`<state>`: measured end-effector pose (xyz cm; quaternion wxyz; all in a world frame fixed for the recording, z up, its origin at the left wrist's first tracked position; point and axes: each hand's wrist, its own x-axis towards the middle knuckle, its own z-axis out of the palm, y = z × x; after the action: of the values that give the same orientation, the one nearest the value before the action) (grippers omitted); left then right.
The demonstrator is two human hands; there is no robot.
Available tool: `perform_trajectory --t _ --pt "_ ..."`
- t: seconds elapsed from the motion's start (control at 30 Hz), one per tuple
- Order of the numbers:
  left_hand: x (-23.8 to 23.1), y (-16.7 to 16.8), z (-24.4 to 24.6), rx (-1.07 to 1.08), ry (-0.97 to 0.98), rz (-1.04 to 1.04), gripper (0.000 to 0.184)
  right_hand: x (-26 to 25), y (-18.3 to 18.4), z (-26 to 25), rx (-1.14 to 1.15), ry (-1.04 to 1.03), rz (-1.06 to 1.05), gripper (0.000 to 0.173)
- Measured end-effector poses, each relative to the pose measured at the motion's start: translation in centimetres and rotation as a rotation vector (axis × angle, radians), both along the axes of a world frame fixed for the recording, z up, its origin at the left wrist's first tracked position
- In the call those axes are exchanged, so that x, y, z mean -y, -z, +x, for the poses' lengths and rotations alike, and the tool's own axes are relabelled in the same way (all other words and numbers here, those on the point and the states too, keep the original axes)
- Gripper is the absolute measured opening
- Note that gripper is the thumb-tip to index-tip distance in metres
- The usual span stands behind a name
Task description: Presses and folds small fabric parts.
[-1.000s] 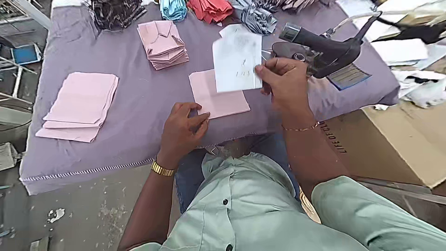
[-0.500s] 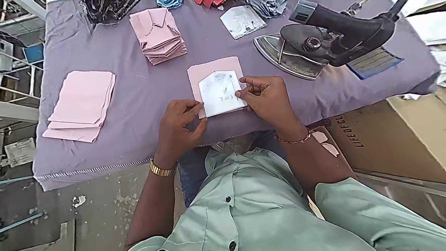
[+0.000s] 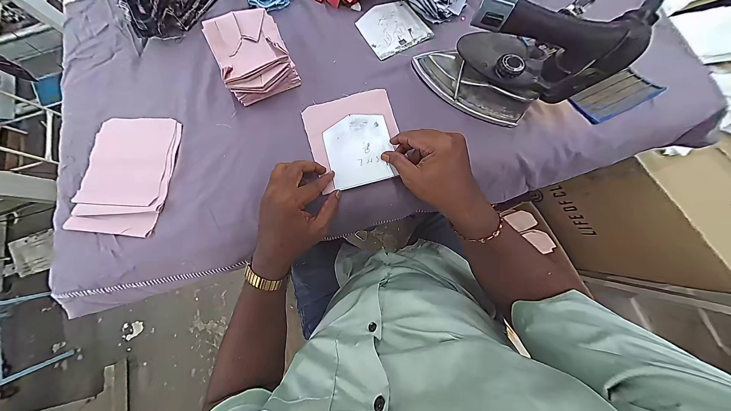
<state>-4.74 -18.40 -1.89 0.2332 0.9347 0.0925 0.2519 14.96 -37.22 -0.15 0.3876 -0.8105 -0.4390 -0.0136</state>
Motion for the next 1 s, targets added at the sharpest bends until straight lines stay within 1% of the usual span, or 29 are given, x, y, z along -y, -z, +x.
perform_trajectory --t 0.27,0.33,0.43,0.5,0.57,0.73,1.0 --pt "0.1 0.1 0.1 0.004 -0.015 0.008 0.028 0.1 1.3 0.2 0.181 -0.015 0.065 0.017" --pt "0.2 0.1 0.1 -0.003 -0.021 0.007 0.028 0.1 1.6 0.2 0.187 -0.019 0.105 0.016" --pt "0.2 0.1 0.1 -0.006 -0.028 0.005 0.028 0.8 1.3 0.4 0.118 -0.026 0.180 0.010" --pt "0.2 0.1 0.1 -0.003 -0.029 0.007 0.028 1.2 1.4 0.8 0.102 -0.008 0.269 0.011" --pt "0.2 0.0 0.1 -0.001 -0.028 0.008 0.027 1.7 1.7 0.8 0.143 -0.019 0.304 0.013" --pt "0.2 0.0 0.2 -0.011 -0.026 0.011 0.028 2.4 3.2 0.0 0.248 -0.118 0.217 0.023" --pt "0.3 -0.1 0.2 -0.009 -0.033 0.003 0.027 2.1 4.0 -0.3 0.310 -0.115 0.188 0.019"
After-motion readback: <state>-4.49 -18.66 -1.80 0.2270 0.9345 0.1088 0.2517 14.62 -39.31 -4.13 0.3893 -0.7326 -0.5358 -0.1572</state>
